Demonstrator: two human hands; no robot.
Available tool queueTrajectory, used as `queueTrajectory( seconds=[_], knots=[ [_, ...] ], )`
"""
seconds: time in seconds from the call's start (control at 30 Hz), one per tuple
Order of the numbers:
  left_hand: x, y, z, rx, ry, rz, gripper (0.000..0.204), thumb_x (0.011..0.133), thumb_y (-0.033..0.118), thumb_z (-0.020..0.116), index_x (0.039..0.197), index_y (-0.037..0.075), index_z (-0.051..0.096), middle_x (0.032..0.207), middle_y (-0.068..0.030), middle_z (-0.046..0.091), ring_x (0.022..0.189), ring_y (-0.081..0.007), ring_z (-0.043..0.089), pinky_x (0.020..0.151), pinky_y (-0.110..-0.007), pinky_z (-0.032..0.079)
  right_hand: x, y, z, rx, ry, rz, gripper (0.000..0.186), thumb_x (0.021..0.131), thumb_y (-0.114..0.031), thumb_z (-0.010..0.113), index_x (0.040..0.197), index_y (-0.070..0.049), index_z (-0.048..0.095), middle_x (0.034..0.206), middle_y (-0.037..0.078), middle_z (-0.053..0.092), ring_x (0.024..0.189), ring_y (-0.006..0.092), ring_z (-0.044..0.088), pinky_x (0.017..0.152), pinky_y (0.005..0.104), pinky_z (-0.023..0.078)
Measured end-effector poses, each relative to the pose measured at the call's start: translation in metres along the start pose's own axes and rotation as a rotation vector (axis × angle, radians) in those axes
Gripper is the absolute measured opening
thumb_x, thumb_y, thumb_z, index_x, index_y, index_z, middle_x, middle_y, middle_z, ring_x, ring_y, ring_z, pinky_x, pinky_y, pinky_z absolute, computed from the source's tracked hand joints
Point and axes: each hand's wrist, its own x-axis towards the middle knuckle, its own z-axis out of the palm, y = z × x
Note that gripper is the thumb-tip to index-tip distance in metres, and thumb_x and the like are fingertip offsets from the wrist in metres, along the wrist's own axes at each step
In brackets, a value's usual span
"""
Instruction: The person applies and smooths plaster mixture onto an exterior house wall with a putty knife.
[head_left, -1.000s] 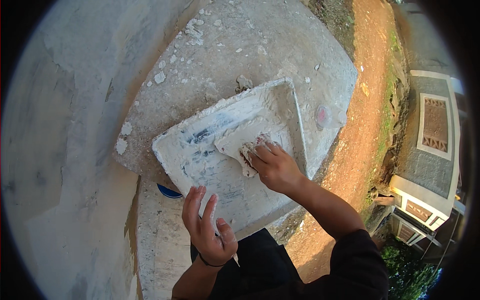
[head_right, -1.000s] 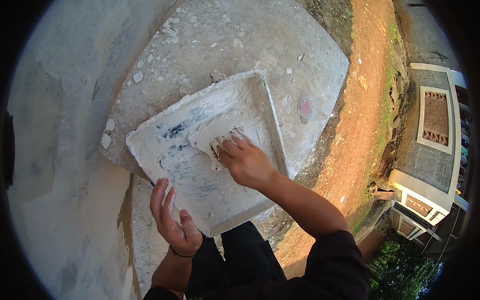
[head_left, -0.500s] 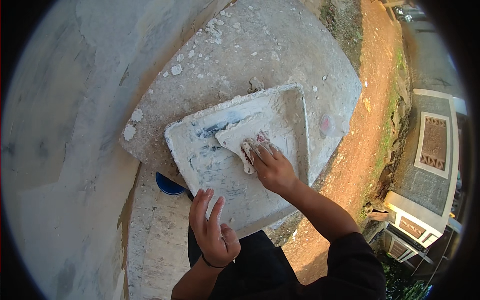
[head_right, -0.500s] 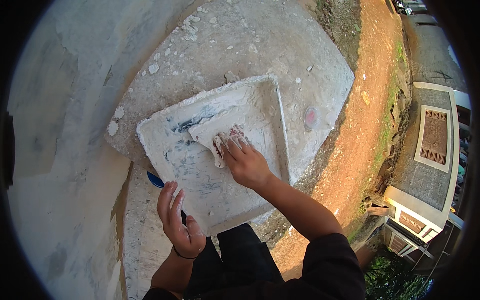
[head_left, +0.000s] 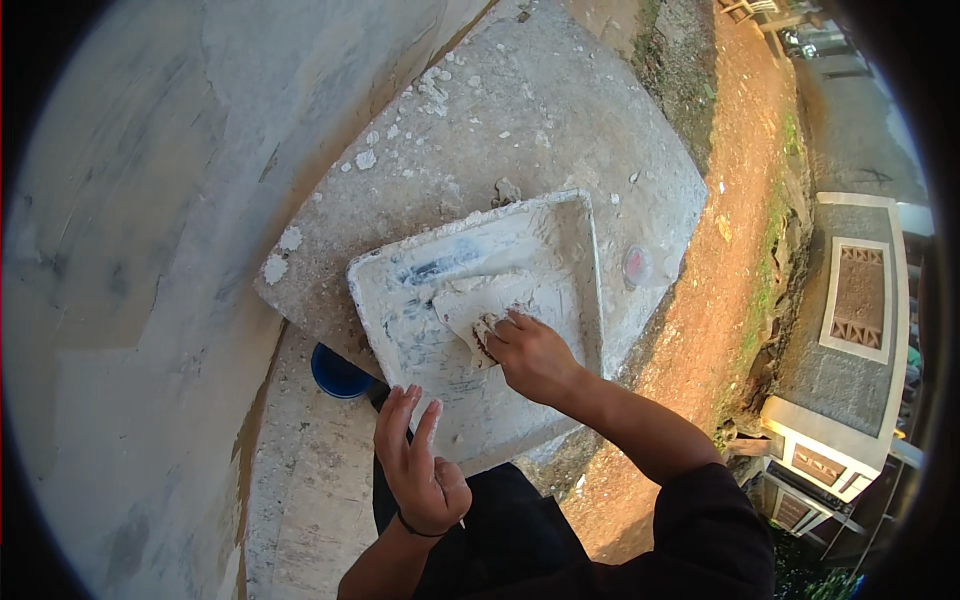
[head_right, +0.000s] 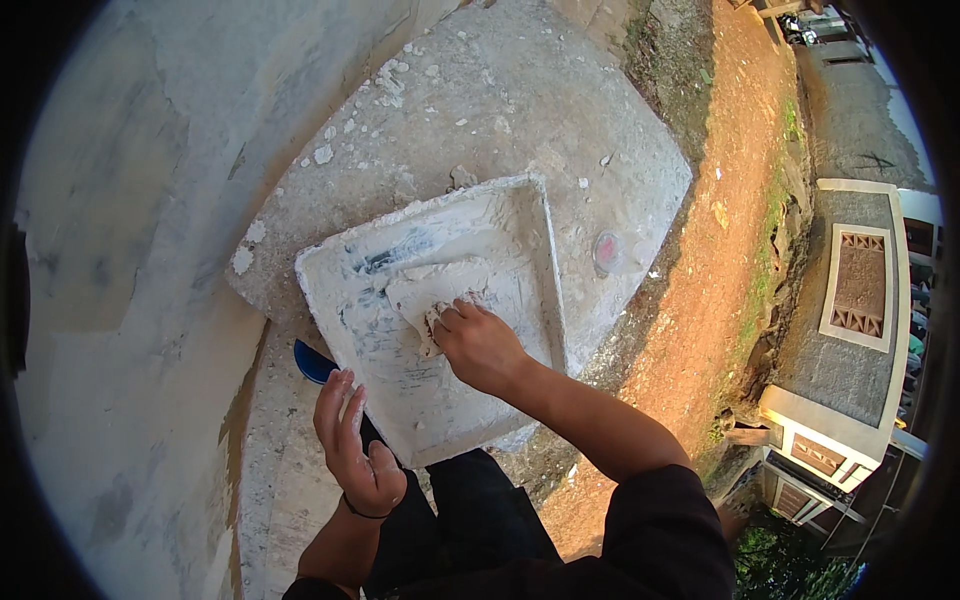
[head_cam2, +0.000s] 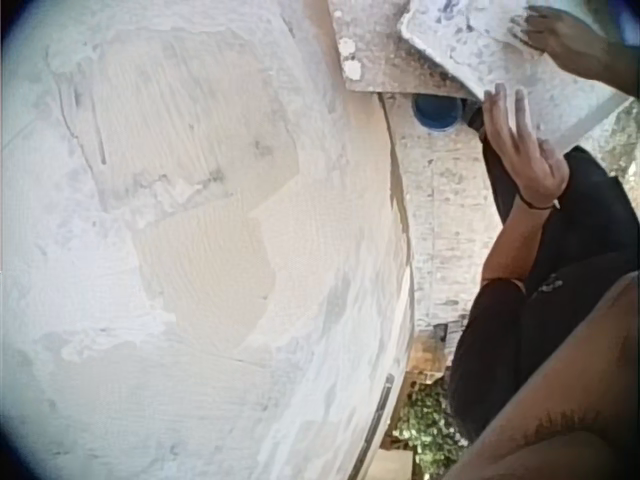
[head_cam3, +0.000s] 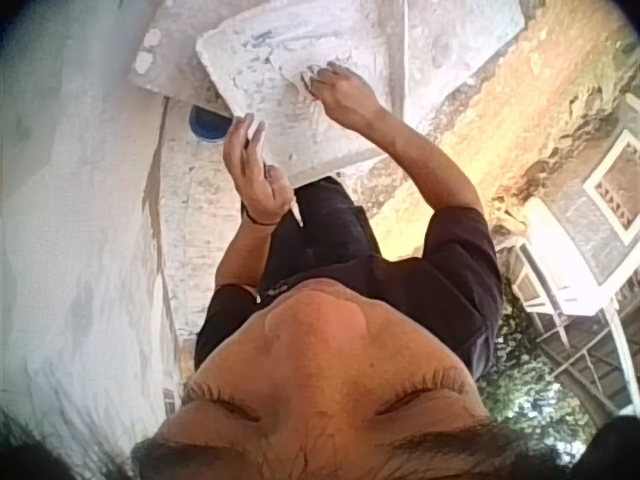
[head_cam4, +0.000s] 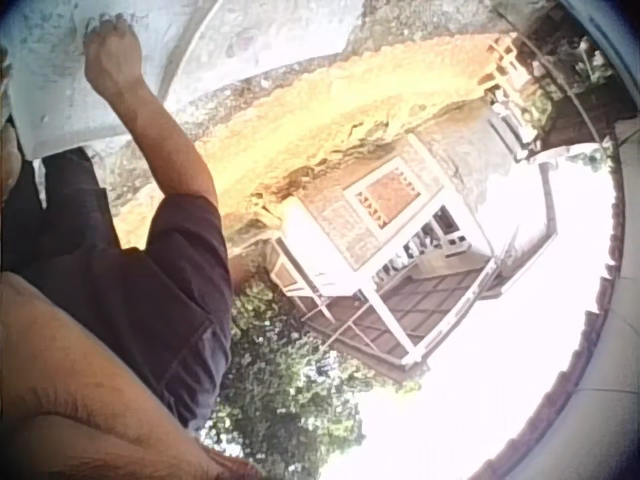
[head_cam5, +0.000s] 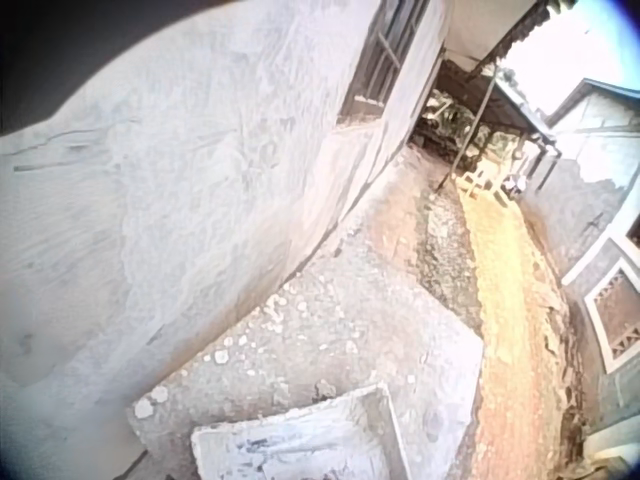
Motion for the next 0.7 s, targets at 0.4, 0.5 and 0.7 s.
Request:
queueTrajectory(
  seconds=[0.4, 0.5, 0.7],
  knots=[
    [-0.007, -0.003, -0.002, -0.010, 0.009, -0.006, 0.053, 0.067, 0.006, 0.037, 0.115, -0.013, 0.046, 0.125, -0.0270, 0.044, 0.121, -0.0411, 0.039, 0.102, -0.050, 0.031, -0.019, 0.005, -0.037, 0.043, -0.181, 0.004, 0.032, 0.067, -0.004, 0.055, 0.098, -0.004, 0.062, 0.096, 0.010, 0.058, 0.102, 0.0320, 0.053, 0.090, 0.0393, 0.044],
    [-0.009, -0.004, -0.001, -0.017, 0.014, -0.010, 0.053, 0.066, 0.006, 0.037, 0.115, -0.013, 0.046, 0.124, -0.0270, 0.044, 0.121, -0.0413, 0.039, 0.102, -0.051, 0.031, -0.025, 0.009, -0.025, -0.011, -0.045, -0.022, 0.040, 0.065, -0.006, 0.057, 0.104, -0.006, 0.062, 0.101, 0.008, 0.058, 0.103, 0.0306, 0.053, 0.087, 0.0396, 0.044],
    [-0.011, -0.003, 0.002, -0.020, 0.007, -0.010, 0.053, 0.066, 0.006, 0.037, 0.114, -0.013, 0.046, 0.124, -0.0270, 0.044, 0.121, -0.0412, 0.039, 0.102, -0.050, 0.031, -0.030, 0.004, -0.017, -0.146, 0.069, -0.093, 0.041, 0.062, -0.009, 0.059, 0.103, -0.006, 0.062, 0.102, 0.008, 0.058, 0.102, 0.0283, 0.053, 0.081, 0.0409, 0.046]
  ],
)
